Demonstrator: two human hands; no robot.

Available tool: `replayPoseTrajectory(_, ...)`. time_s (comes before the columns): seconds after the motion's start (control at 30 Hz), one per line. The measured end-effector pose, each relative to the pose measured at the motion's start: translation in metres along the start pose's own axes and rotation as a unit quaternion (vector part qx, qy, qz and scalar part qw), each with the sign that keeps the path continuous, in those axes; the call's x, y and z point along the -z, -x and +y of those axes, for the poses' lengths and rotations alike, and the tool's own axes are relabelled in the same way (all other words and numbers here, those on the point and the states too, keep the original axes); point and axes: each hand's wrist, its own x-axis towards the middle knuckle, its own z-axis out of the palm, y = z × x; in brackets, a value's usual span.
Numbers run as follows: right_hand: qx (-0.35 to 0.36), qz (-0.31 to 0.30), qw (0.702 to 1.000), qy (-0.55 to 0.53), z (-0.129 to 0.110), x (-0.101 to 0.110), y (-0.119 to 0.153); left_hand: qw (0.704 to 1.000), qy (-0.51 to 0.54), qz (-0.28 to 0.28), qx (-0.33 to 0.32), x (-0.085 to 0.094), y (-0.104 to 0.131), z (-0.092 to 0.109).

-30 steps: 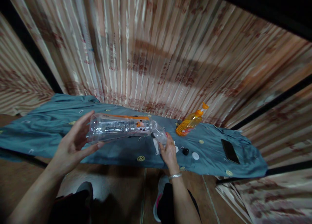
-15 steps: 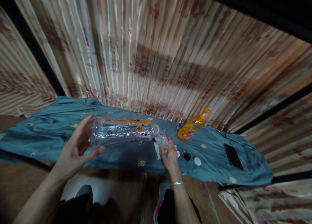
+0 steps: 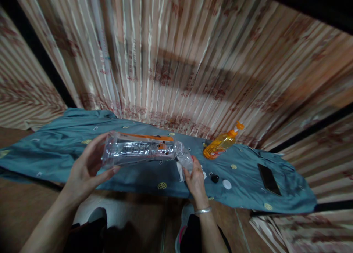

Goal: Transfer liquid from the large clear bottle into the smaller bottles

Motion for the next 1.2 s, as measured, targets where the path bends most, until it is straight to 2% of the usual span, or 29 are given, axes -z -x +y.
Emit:
replayPoseTrajectory(0.37, 0.019, 0.010, 1.000, 0.001, 0.0021, -0.0017, 0.0002, 1.000, -0.003, 0.015, -0.012, 0.0013, -0.0009, -0.0090)
replayPoseTrajectory(1.0, 0.028, 0.008, 1.000, 0.002, 0.0012, -0.0013, -0.0007, 0.999, 0.019, 0.019, 0.034, -0.0016, -0.0004, -0.0003)
replayPoseTrajectory(1.2, 0.018, 0.006, 1.000, 0.004, 0.0011, -0.0013, -0.0002, 0.999, 0.028, 0.029, 0.022, -0.0011, -0.0014, -0.0017)
